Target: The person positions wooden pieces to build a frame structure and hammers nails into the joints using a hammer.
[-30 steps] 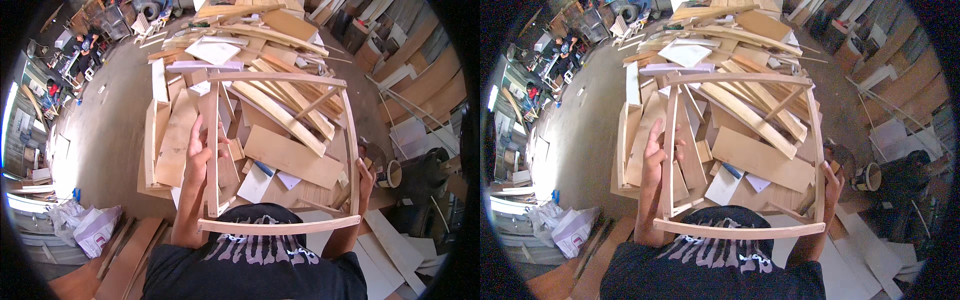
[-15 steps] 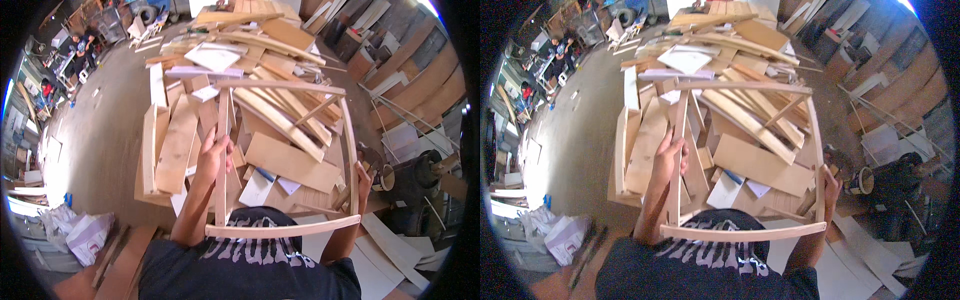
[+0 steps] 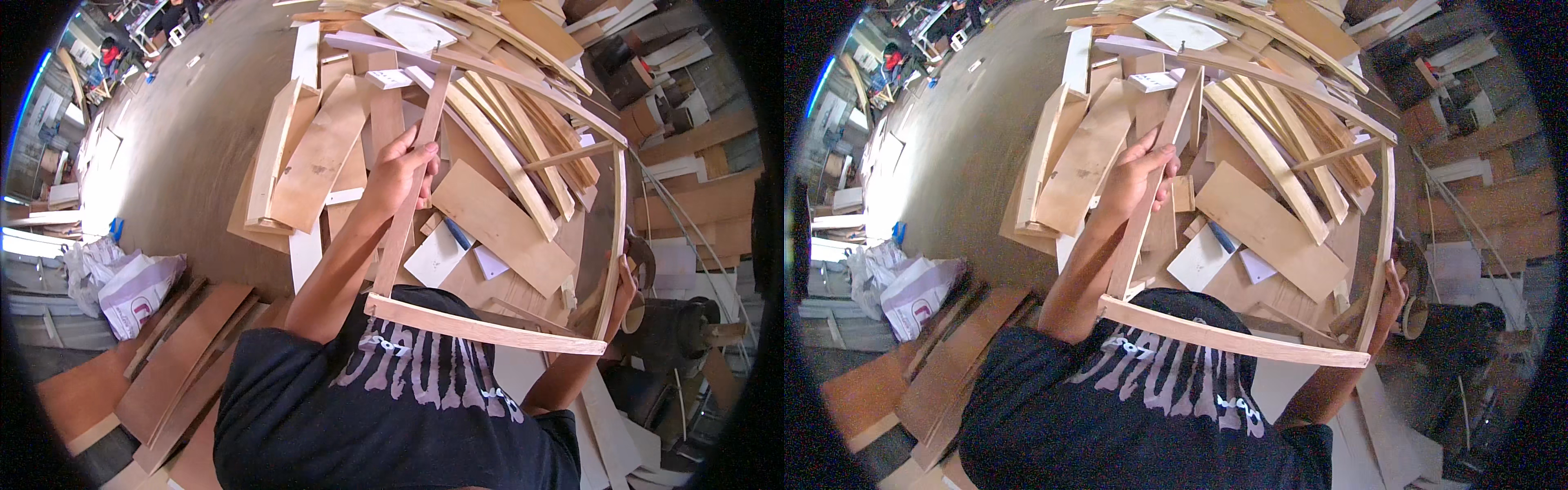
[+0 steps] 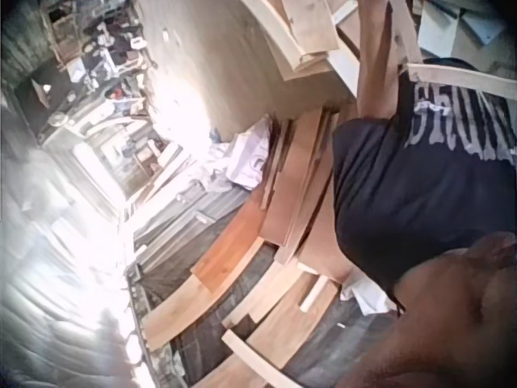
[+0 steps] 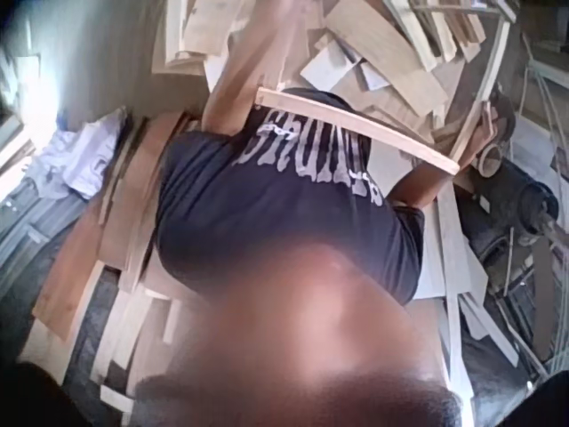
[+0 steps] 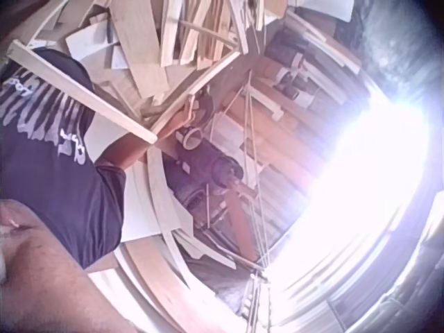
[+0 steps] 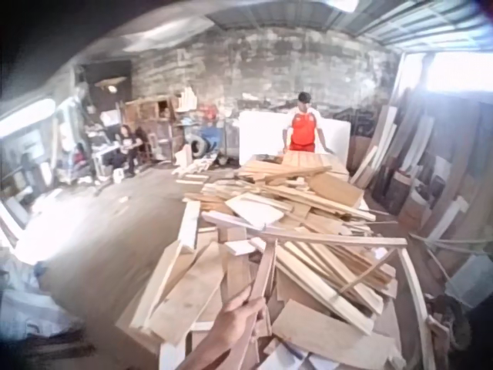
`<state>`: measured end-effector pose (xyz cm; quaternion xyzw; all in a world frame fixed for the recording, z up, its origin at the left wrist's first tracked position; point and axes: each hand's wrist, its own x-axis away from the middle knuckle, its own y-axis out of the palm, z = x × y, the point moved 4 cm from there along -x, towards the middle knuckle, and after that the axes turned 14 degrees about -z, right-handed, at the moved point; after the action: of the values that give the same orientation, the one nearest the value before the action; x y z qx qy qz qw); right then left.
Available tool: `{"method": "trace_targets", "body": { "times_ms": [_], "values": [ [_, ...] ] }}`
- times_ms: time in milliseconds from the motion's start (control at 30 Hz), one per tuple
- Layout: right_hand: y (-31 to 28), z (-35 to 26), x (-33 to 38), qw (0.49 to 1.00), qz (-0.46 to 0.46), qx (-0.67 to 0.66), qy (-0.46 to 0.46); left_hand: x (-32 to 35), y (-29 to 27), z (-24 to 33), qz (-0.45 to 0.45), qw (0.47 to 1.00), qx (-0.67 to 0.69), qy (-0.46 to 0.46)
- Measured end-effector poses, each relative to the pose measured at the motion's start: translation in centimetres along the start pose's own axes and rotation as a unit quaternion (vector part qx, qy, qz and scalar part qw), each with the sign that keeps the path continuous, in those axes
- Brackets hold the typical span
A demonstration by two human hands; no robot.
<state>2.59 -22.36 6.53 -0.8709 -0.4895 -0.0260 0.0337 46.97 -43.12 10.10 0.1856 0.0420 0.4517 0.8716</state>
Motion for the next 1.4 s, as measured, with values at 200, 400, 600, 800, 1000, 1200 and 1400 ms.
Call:
{"method": "trace_targets", "body": {
  "times_ms": [200,400,600,800,1000,1200,1400],
  "values": [
    [0.1,-1.2,0.6,0.999,-0.032,0.008,0.007,0.7,0.2,0.1,-0.007,1.000,-0.015,-0.014],
    [-0.7,-0.3,0.3,0.999,-0.002,-0.054,0.002,1.0,1.1,0.1,0.015,0.999,-0.003,0.032],
    [0.5,-1.4,0.1,0.999,0.010,-0.042,-0.029,1.0,1.0,-0.6,0.010,0.999,0.016,0.027],
    [-0.3,-1.3,0.6,1.000,-0.021,0.003,0.007,1.2,0.8,-0.1,0.022,0.999,0.015,0.018],
    [0.5,-2.2,0.9,0.999,-0.003,0.037,0.001,0.9,0.1,-0.2,0.022,0.999,0.015,0.027],
    [1.3,-2.9,1.0,0.997,0.016,0.077,0.009,0.8,-0.1,0.2,0.004,1.000,0.011,0.024],
    [-0.3,-1.8,0.7,0.999,0.015,0.044,0.014,1.5,0.3,0.5,-0.052,0.997,0.045,0.030]
  ]
}}
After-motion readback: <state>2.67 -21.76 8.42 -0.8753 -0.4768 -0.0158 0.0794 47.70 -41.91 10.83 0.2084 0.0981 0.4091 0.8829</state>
